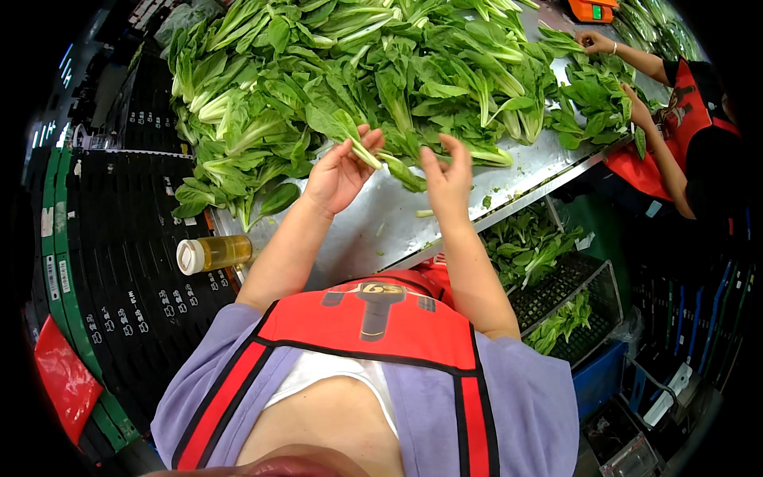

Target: The person stands at a metal table and sorts through a large pile of leafy green vegetables. They pick up bunches, separate the leaves, and place the sorted vegetables into a pile on the table. Another person is visible in the background performing similar tasks.

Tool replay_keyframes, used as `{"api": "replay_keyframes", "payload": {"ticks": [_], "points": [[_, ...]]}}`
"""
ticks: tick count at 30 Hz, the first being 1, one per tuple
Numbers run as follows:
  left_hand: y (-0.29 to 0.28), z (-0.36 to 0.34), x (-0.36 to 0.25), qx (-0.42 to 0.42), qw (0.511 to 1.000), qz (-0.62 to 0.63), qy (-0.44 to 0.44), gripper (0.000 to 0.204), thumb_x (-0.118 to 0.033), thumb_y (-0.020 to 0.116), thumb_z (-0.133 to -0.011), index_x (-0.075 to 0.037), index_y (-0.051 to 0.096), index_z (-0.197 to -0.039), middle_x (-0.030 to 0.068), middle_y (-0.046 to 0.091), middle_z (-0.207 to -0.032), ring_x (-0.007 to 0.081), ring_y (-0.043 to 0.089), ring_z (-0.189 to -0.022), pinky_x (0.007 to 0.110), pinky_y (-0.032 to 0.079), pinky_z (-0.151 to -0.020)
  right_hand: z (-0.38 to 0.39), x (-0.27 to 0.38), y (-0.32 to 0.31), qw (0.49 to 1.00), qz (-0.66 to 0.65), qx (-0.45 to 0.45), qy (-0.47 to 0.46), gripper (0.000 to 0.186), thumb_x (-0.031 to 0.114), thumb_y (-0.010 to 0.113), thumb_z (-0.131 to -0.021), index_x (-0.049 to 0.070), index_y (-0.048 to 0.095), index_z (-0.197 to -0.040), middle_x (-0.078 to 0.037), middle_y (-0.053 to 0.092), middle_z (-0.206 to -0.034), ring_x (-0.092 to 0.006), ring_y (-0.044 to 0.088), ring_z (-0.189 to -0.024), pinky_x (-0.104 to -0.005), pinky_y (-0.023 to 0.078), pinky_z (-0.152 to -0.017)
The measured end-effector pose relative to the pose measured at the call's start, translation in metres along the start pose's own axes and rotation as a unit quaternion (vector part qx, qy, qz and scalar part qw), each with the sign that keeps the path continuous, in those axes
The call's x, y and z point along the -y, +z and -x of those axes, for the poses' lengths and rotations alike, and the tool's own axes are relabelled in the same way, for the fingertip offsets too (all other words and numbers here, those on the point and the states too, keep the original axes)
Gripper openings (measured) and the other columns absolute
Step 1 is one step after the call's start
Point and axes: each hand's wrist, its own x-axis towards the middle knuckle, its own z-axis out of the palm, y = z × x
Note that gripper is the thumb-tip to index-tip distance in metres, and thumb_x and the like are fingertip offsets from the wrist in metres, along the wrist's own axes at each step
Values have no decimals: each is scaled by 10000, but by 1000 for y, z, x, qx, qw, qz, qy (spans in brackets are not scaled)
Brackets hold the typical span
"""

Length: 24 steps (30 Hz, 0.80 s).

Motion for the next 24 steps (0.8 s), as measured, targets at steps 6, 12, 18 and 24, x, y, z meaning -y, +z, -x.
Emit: {"api": "replay_keyframes", "payload": {"ticks": [6,12,18,24], "points": [[9,3,2,22,1000,18,1,411,-210,443,-894,-65,404,-1277,98,453,-1301,217,411,-1205,367,327,-989,9,17,-6,990,-57,113,57,187,155,652,-793,1,610,-890,-19,553,-774,-85,517,-685,-202,427,-616],[13,10,9,62,993,-99,20,511,-228,550,-848,-105,364,-1308,74,459,-1293,197,437,-1172,355,327,-986,11,28,18,974,-9,223,31,157,95,623,-807,9,603,-937,13,569,-761,-60,492,-654,-197,408,-584],[-4,12,17,-5,991,-135,22,396,-153,620,-810,-79,502,-1181,49,496,-1245,165,473,-1120,327,365,-946,22,15,30,980,-84,173,41,163,82,625,-795,2,592,-934,-7,598,-792,-64,526,-680,-201,431,-614],[-9,12,15,16,996,-88,22,333,-191,492,-861,-50,524,-1161,56,473,-1275,173,493,-1083,324,392,-888,17,16,27,928,-216,158,259,156,194,611,-834,65,597,-921,-6,617,-821,-68,565,-696,-192,411,-608]]}}
